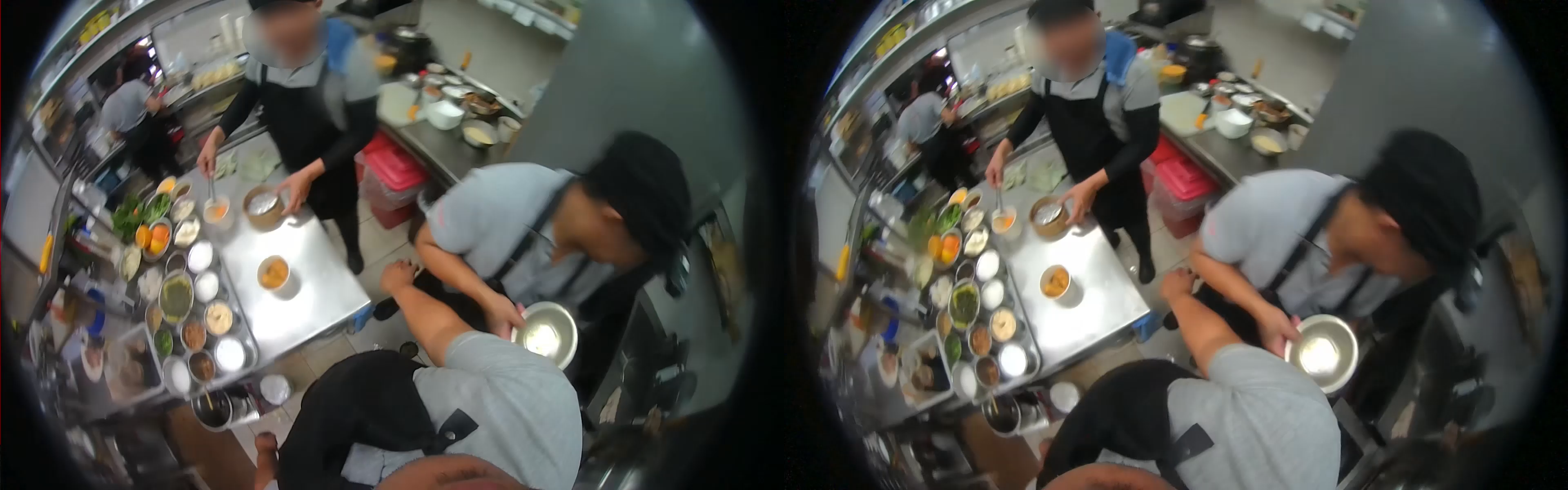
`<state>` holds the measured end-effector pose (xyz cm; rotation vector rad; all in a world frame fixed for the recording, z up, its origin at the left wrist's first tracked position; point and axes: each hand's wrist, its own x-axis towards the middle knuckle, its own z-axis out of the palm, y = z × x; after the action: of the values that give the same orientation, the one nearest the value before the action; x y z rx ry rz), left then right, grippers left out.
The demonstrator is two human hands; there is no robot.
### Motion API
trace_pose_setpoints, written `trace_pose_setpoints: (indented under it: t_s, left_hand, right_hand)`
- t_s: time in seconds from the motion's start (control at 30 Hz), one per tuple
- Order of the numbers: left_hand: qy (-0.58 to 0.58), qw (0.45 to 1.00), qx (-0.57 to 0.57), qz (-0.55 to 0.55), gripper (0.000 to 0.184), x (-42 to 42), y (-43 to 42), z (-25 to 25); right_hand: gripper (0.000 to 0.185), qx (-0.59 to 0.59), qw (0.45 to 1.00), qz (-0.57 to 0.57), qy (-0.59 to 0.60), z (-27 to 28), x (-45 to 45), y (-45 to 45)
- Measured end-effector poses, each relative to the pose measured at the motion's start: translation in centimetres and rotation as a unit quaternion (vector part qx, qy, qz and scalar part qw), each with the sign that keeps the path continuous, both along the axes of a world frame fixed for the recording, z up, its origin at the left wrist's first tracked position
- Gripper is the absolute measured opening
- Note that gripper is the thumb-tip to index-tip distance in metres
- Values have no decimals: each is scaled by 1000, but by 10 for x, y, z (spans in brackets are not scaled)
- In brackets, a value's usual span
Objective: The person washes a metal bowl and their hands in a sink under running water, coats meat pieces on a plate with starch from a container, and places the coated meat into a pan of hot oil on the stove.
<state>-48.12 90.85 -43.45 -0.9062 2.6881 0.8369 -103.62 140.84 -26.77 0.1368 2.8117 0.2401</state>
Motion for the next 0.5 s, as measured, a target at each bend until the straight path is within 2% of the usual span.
trace_pose_setpoints:
  t_s: [0.1, 0.13, 0.2, 0.27, 0.3, 0.33, 0.37, 0.4, 0.43, 0.47, 0.5]
  left_hand:
    - [28, 998, -21, -58, 31, -25, 14, 0]
    - [27, 998, -29, -42, 31, -27, 18, 0]
    - [-66, 974, 85, 198, 36, -37, 51, 12]
    - [-118, 988, 33, 96, 34, -30, 74, 19]
    - [-77, 995, -17, -63, 28, -12, 74, -4]
    - [-117, 927, -59, -351, 20, -5, 69, 0]
    - [-202, 947, -46, -246, 15, 3, 87, -5]
    - [-282, 915, -51, -283, 12, 5, 94, -19]
    - [-356, 875, -53, -325, 8, 7, 101, -33]
    - [-372, 889, 3, -268, 12, -6, 97, -8]
    - [-359, 923, 113, -85, 18, -11, 101, -8]
  right_hand:
    - [47, -38, 995, -52, -70, -5, -21, 3]
    - [47, -47, 992, -65, -102, 0, -29, 8]
    - [48, -93, 985, -83, -117, 14, -55, 22]
    - [48, -108, 990, -3, -96, 4, -103, 45]
    - [45, -112, 989, 36, -86, 30, -118, 47]
    - [38, -143, 988, 16, -46, 32, -149, 49]
    - [34, -123, 988, 96, -20, 10, -197, 57]
    - [33, -97, 980, 173, 12, -12, -244, 64]
    - [37, -131, 968, 216, 12, 61, -232, 55]
    - [43, -221, 964, 142, 30, 134, -210, 37]
    - [44, -264, 951, 147, 70, 124, -232, 49]
